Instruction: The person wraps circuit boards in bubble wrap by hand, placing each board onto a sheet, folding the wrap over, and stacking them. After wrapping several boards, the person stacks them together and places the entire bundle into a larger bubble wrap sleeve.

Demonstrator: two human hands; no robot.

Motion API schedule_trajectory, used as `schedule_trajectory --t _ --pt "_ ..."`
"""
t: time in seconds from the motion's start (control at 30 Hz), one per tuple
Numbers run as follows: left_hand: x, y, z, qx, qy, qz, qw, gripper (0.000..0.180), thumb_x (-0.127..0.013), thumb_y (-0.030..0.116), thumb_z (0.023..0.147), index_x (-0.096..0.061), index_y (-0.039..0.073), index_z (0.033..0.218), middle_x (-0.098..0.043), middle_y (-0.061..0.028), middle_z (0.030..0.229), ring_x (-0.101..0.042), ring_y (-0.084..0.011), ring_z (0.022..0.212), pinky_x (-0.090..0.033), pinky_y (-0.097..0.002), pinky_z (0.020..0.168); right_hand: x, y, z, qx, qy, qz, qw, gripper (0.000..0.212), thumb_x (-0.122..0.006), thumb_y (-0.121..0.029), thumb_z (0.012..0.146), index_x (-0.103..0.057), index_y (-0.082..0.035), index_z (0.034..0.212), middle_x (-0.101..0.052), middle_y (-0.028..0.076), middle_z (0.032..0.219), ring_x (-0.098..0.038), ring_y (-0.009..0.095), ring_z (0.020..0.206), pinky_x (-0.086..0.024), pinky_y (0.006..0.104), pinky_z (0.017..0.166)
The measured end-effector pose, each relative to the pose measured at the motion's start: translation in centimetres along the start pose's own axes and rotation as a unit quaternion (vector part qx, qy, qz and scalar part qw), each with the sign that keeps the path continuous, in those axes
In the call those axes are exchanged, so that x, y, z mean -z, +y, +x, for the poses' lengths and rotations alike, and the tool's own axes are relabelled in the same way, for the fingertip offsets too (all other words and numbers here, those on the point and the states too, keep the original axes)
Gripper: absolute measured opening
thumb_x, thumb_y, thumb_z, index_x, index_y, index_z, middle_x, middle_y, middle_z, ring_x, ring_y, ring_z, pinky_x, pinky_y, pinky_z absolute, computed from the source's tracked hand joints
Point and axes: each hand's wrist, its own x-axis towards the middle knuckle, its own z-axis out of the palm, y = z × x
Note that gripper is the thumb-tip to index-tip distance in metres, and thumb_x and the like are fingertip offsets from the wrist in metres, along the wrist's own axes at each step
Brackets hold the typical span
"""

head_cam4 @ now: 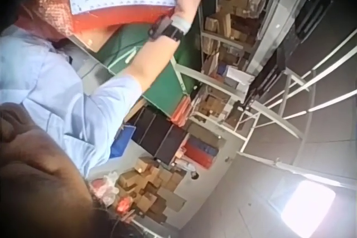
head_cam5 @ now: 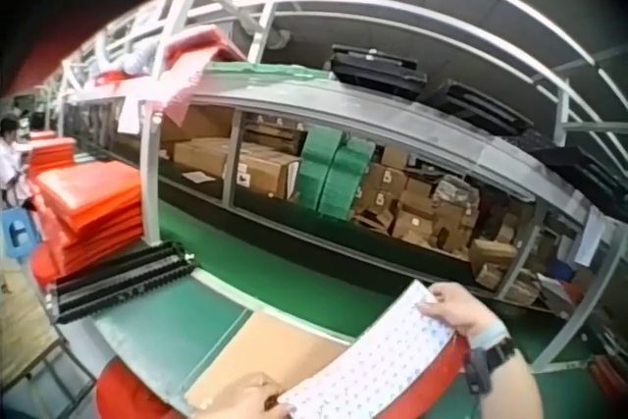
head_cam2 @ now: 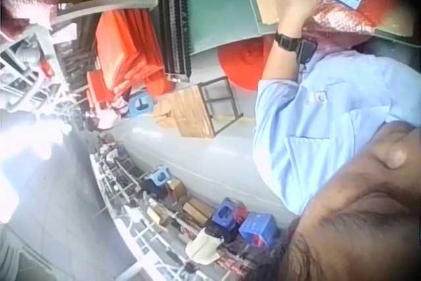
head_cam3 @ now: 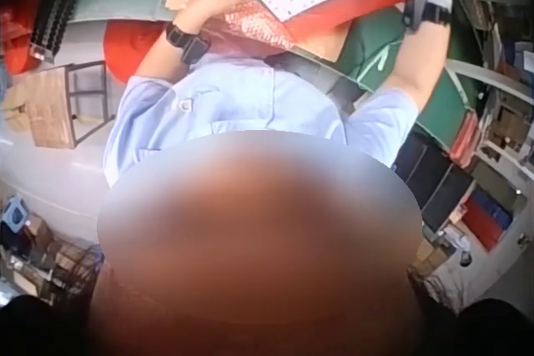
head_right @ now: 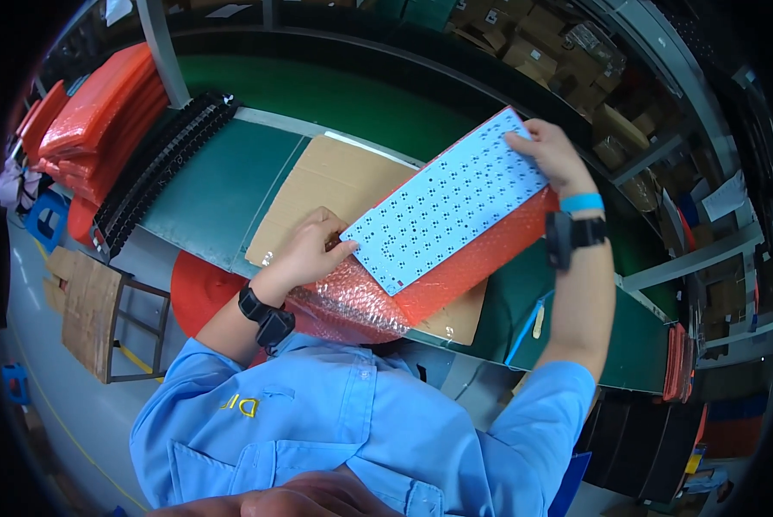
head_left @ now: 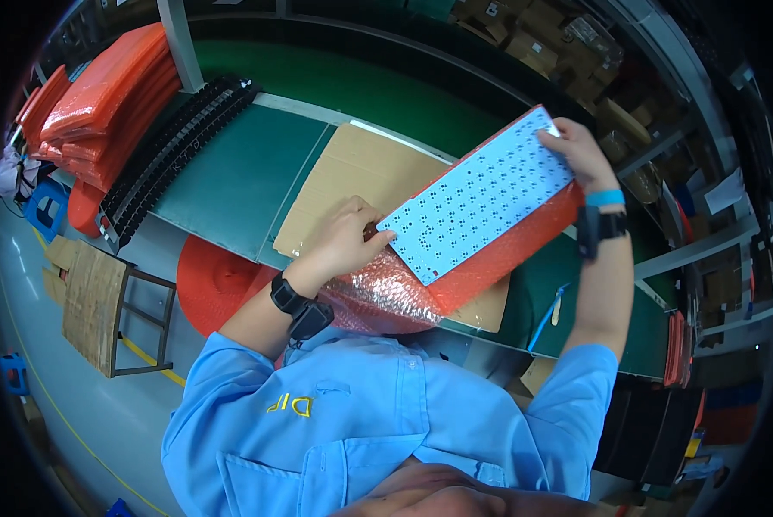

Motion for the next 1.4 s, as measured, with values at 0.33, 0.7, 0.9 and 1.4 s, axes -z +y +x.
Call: schedule_trajectory --t 0.33,0.7,0.9,1.4 --pt "6.8 2.8 -4.3 -0.125 0.147 -0.122 0.974 0.016 -0.074 0.005 0.085 -0.065 0.0 0.096 -0.066 -0.0127 0.083 -0.065 -0.0268 0.071 -0.05 -0.0318 0.063 -5.0 6.4 -20.6 0.316 0.139 0.171 0.923 0.033 -0.075 -0.016 0.09 -0.048 -0.008 0.108 -0.06 0.008 0.106 -0.059 0.014 0.092 -0.05 0.027 0.082" --pt "7.7 2.2 -7.2 -0.174 0.088 -0.01 0.981 0.019 -0.079 0.002 0.077 -0.066 0.001 0.091 -0.067 -0.0113 0.083 -0.066 -0.0257 0.071 -0.049 -0.0318 0.061 -15.2 17.0 -23.3 0.263 0.151 0.292 0.907 0.038 -0.076 -0.014 0.092 -0.04 -0.008 0.104 -0.064 0.019 0.111 -0.064 0.025 0.108 -0.052 0.0359 0.093" --pt "7.7 2.2 -7.4 -0.182 0.066 -0.003 0.981 0.015 -0.074 0.001 0.082 -0.064 -0.001 0.093 -0.066 -0.0129 0.084 -0.064 -0.0236 0.073 -0.048 -0.0302 0.067 -14.4 17.3 -23.9 0.229 0.107 0.302 0.919 0.037 -0.075 -0.011 0.091 -0.04 -0.008 0.103 -0.066 0.022 0.117 -0.064 0.026 0.113 -0.051 0.0396 0.098" --pt "7.6 1.9 -7.4 -0.192 0.084 0.003 0.978 0.013 -0.066 -0.005 0.079 -0.062 -0.001 0.091 -0.067 -0.014 0.085 -0.065 -0.0247 0.076 -0.049 -0.0312 0.07 -14.1 15.7 -23.0 0.246 0.112 0.158 0.95 0.032 -0.081 -0.01 0.081 -0.066 -0.002 0.108 -0.071 0.017 0.112 -0.069 0.028 0.107 -0.054 0.0389 0.094"
